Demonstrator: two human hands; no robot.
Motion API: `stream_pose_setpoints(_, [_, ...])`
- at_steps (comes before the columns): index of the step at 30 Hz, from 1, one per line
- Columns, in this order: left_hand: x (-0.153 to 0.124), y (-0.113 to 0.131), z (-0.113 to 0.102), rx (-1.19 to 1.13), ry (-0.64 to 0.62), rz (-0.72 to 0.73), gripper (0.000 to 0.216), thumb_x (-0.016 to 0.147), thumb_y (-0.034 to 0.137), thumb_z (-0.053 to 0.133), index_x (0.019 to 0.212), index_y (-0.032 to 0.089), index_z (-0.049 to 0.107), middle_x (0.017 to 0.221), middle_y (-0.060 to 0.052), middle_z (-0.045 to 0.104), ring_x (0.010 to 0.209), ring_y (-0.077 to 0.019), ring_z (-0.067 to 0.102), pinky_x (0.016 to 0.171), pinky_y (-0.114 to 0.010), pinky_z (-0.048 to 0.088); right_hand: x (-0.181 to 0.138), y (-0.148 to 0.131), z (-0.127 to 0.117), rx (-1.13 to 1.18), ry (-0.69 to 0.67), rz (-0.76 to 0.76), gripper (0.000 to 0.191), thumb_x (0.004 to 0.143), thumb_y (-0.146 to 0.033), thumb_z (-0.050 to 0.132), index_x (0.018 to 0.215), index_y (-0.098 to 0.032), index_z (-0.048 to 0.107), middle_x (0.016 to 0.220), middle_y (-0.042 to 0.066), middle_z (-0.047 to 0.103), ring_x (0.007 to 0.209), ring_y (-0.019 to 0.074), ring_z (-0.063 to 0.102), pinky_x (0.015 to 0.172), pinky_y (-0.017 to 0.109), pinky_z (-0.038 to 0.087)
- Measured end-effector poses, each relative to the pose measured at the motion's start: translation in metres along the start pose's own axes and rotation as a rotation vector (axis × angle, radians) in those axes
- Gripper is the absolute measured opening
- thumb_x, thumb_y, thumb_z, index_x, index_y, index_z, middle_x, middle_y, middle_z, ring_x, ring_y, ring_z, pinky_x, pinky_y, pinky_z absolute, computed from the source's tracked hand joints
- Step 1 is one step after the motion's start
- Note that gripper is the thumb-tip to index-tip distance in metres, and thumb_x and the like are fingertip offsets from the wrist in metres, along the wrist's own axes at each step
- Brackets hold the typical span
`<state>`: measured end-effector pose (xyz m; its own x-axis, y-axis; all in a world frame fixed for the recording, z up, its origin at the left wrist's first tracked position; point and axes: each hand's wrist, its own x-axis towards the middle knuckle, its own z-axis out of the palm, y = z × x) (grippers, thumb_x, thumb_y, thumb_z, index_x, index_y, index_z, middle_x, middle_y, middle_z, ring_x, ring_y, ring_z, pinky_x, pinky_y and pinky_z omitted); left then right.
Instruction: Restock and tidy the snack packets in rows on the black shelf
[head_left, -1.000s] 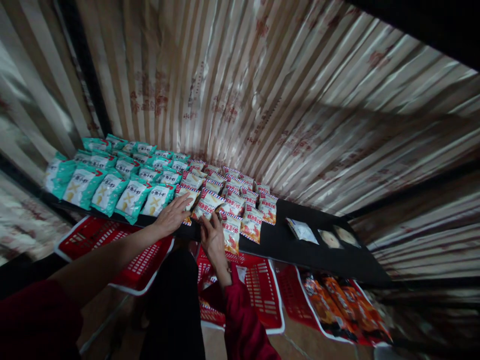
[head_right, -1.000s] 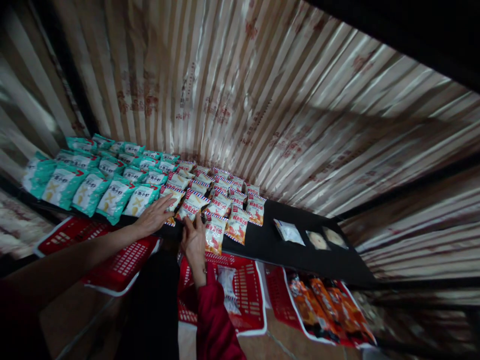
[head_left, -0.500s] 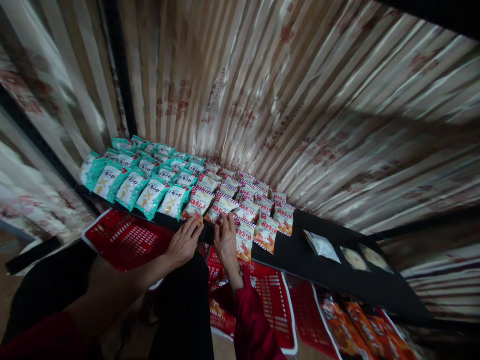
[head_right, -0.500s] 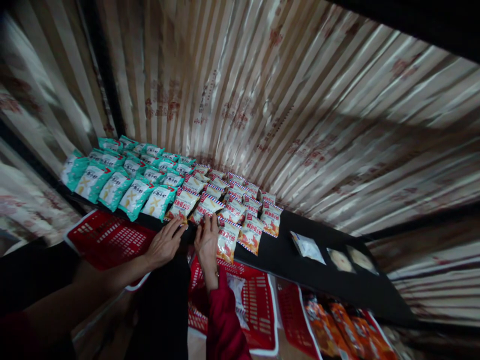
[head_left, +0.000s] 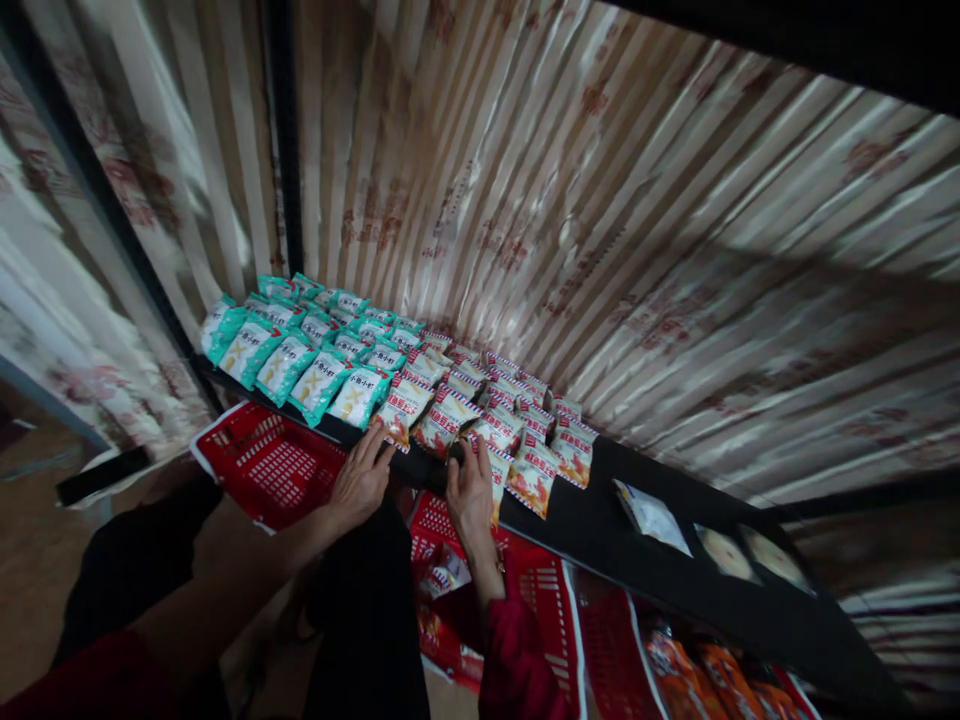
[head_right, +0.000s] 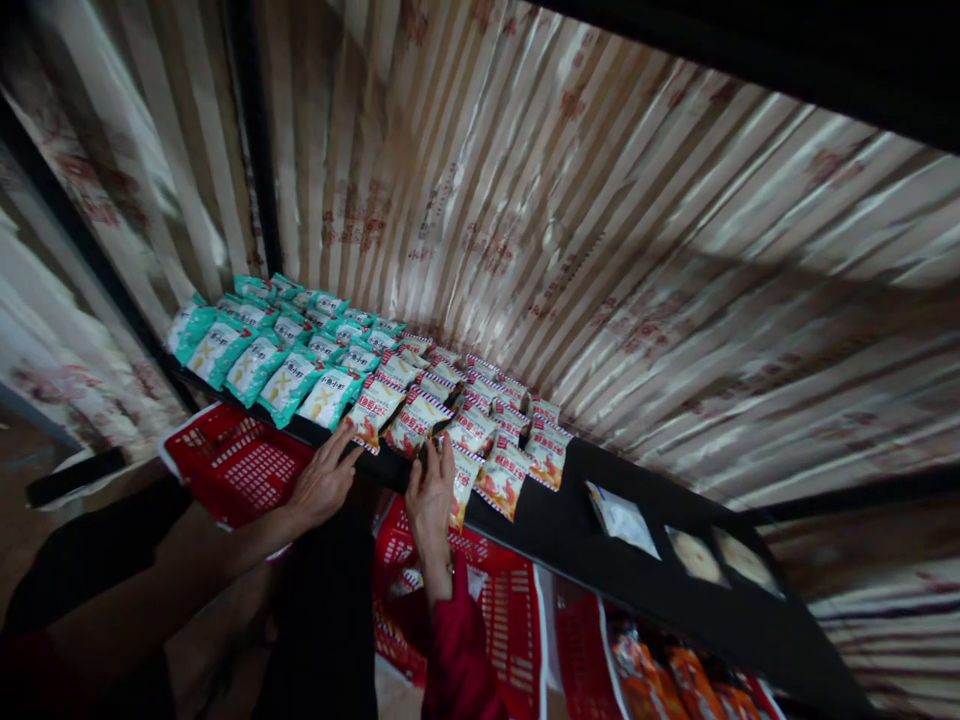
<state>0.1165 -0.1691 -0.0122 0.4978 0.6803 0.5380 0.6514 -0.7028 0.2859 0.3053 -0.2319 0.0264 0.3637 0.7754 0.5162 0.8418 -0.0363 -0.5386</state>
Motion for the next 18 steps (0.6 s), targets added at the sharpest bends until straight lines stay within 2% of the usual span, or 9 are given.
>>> stream_pose_setpoints(4, [-0.010, -0.005, -0.005, 0.034, 0.184, -0.260, 0.039, 0.086, 0.013, 0.042, 0.123, 0.009, 0.054, 0.148, -0.021, 0.032, 0.140, -0.0356, 0.024, 0.104, -0.056, 0.039, -0.007, 0.011, -0.011, -0.008, 0.039, -0.037, 0.041, 0.094, -0.031, 0.038, 0.125, -0.010, 0.055, 0.148, 0.020, 0.033, 0.138, 0.0275, 0.033, 0.109, 0.050, 0.035])
stream_pose_setpoints(7, [-0.018, -0.007, -0.007, 0.018, 0.283, -0.253, 0.042, 0.086, 0.013, 0.042, 0.126, 0.012, 0.050, 0.151, -0.017, 0.028, 0.140, -0.0366, 0.022, 0.103, -0.060, 0.038, -0.016, 0.020, -0.017, -0.038, 0.070, -0.058, 0.041, 0.093, -0.031, 0.038, 0.125, -0.011, 0.054, 0.148, 0.020, 0.031, 0.139, 0.0295, 0.029, 0.108, 0.054, 0.032])
stream_pose_setpoints(9, [-0.021, -0.003, -0.007, -0.001, 0.279, -0.198, 0.039, 0.086, 0.013, 0.043, 0.123, 0.015, 0.053, 0.149, -0.015, 0.031, 0.140, -0.0350, 0.023, 0.105, -0.057, 0.039, -0.024, 0.024, -0.022, -0.066, 0.085, -0.047, 0.041, 0.093, -0.030, 0.039, 0.125, -0.011, 0.054, 0.148, 0.021, 0.031, 0.140, 0.0317, 0.026, 0.106, 0.058, 0.032])
stream_pose_setpoints(12, [-0.019, 0.018, -0.009, -0.037, 0.183, -0.203, 0.032, 0.088, 0.016, 0.041, 0.114, 0.015, 0.059, 0.143, -0.014, 0.038, 0.137, -0.0319, 0.030, 0.107, -0.051, 0.040, -0.035, 0.030, -0.030, -0.091, 0.089, -0.007, 0.041, 0.092, -0.030, 0.040, 0.125, -0.012, 0.054, 0.148, 0.022, 0.030, 0.139, 0.0344, 0.024, 0.102, 0.060, 0.034])
stream_pose_setpoints(16, [-0.009, 0.070, -0.009, -0.153, -0.210, -0.337, 0.037, 0.090, 0.018, 0.037, 0.121, 0.009, 0.055, 0.143, -0.016, 0.039, 0.132, -0.0273, 0.039, 0.110, -0.043, 0.036, -0.047, 0.037, -0.043, -0.121, 0.009, 0.001, 0.045, 0.092, -0.031, 0.041, 0.129, -0.009, 0.052, 0.149, 0.024, 0.029, 0.139, 0.0345, 0.025, 0.104, 0.056, 0.033])
stream_pose_setpoints(18, [-0.005, 0.099, -0.007, -0.189, -0.306, -0.344, 0.042, 0.089, 0.017, 0.038, 0.128, 0.010, 0.051, 0.143, -0.015, 0.041, 0.130, -0.0235, 0.044, 0.109, -0.036, 0.037, -0.051, 0.039, -0.051, -0.145, -0.047, 0.004, 0.046, 0.092, -0.030, 0.042, 0.131, -0.007, 0.050, 0.148, 0.025, 0.030, 0.139, 0.0339, 0.026, 0.105, 0.053, 0.033])
